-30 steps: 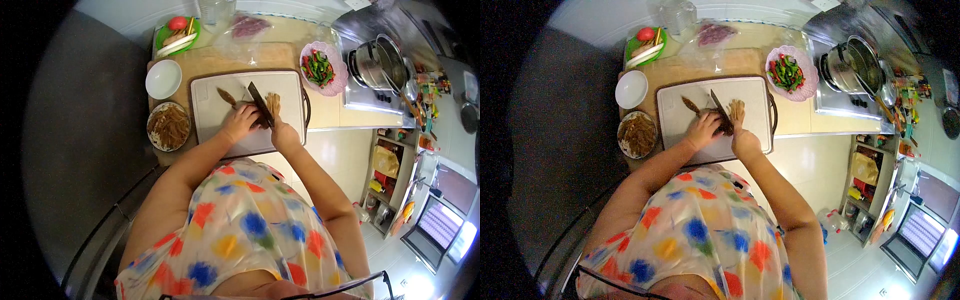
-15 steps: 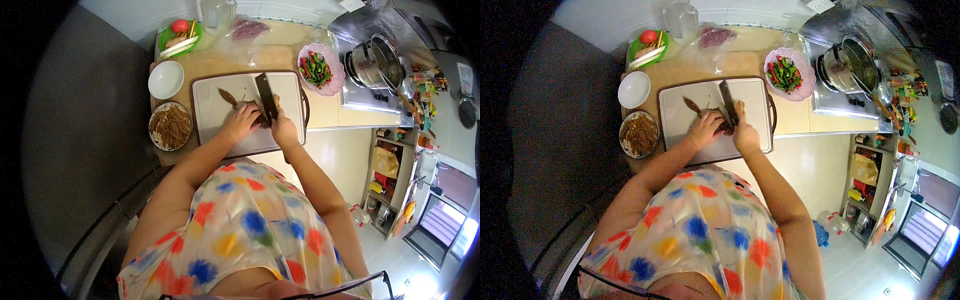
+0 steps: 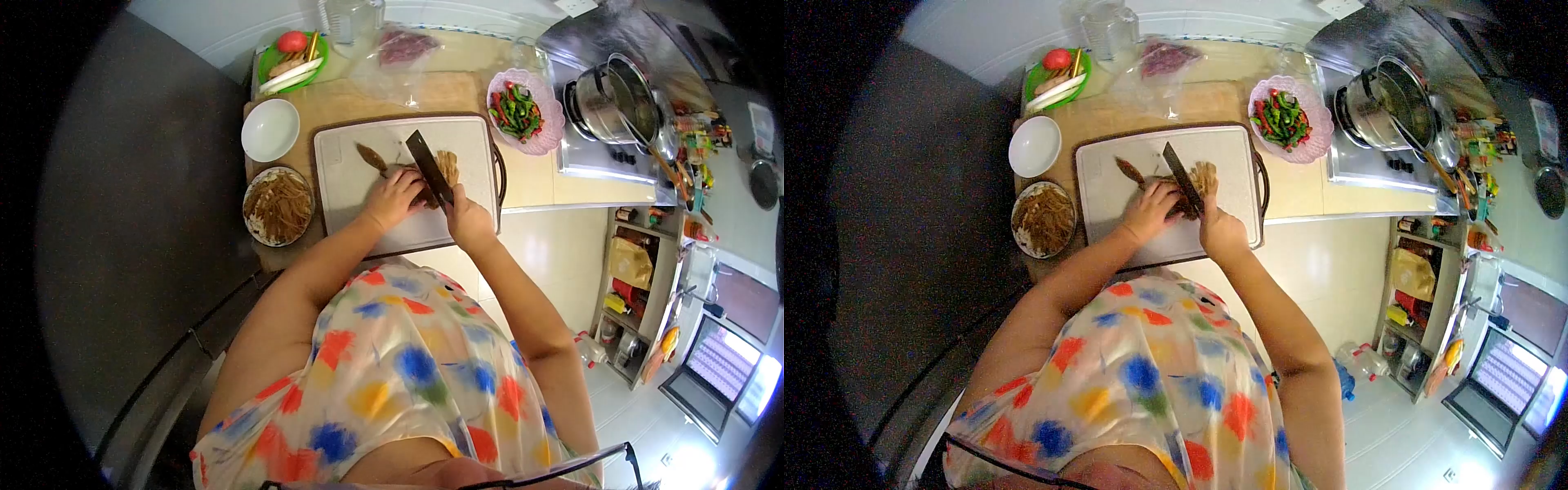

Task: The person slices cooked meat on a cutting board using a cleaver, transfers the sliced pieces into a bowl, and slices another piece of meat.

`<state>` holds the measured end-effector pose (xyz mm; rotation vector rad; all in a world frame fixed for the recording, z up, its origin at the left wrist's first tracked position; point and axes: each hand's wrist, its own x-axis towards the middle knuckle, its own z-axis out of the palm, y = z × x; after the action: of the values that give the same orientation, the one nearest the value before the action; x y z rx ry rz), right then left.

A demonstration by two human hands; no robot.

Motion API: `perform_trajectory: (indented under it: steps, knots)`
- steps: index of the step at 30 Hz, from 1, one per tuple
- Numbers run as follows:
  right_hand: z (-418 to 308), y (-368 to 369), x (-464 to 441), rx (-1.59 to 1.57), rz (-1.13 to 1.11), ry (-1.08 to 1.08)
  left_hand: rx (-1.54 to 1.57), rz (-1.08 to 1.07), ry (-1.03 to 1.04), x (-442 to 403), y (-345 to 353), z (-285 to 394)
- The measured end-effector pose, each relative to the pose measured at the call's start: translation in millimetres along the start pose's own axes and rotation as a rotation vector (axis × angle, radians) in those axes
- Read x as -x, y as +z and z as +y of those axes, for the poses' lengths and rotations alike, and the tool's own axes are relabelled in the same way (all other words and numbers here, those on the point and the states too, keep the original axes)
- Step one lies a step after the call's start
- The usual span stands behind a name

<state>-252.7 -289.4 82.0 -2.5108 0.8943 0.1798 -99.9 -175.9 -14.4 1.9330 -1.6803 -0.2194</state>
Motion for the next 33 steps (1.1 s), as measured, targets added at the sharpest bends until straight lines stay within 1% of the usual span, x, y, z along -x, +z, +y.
perform_trajectory:
  steps: [3,6,9,12,14,17,18,21,23,24,27,28,31,33]
  knots:
    - [-3,-5,1,0.058,-0.100,-0.038,-0.021,0.016,0.015,-2,-1,0]
    - [-7,-3,-6,0.081,-0.142,-0.025,-0.047,0.014,0.011,0,2,-2]
    - [-20,-12,-7,0.064,-0.121,-0.013,-0.060,-0.006,0.000,0,2,-2]
    - [-17,-1,-14,0.071,-0.135,0.012,-0.050,-0.011,-0.002,2,1,-2]
    - [-17,2,-21,0.067,-0.184,0.015,-0.024,-0.015,-0.025,3,4,-2]
    - [-17,8,-28,0.032,-0.212,0.020,-0.071,0.024,-0.019,1,1,0]
    - [-16,10,-31,0.019,-0.211,0.019,-0.064,0.034,-0.017,-1,1,-1]
    - [-11,13,-28,-0.037,-0.037,0.052,-0.039,0.035,-0.013,1,6,1]
    - [-5,11,-28,-0.104,0.032,0.082,-0.046,0.006,-0.018,2,6,-1]
    - [-1,10,-28,-0.139,0.068,0.097,-0.031,0.024,-0.012,1,4,-2]
    - [8,7,-23,-0.200,0.068,0.133,0.021,0.049,-0.008,-4,-2,-1]
    - [6,3,-19,-0.150,0.066,0.148,0.039,0.036,-0.024,-4,-6,1]
    - [-2,-10,-9,-0.088,0.022,0.041,0.032,0.038,-0.031,-1,-4,5]
    - [2,-2,-7,-0.045,-0.003,0.016,-0.005,0.058,-0.008,-2,-4,4]
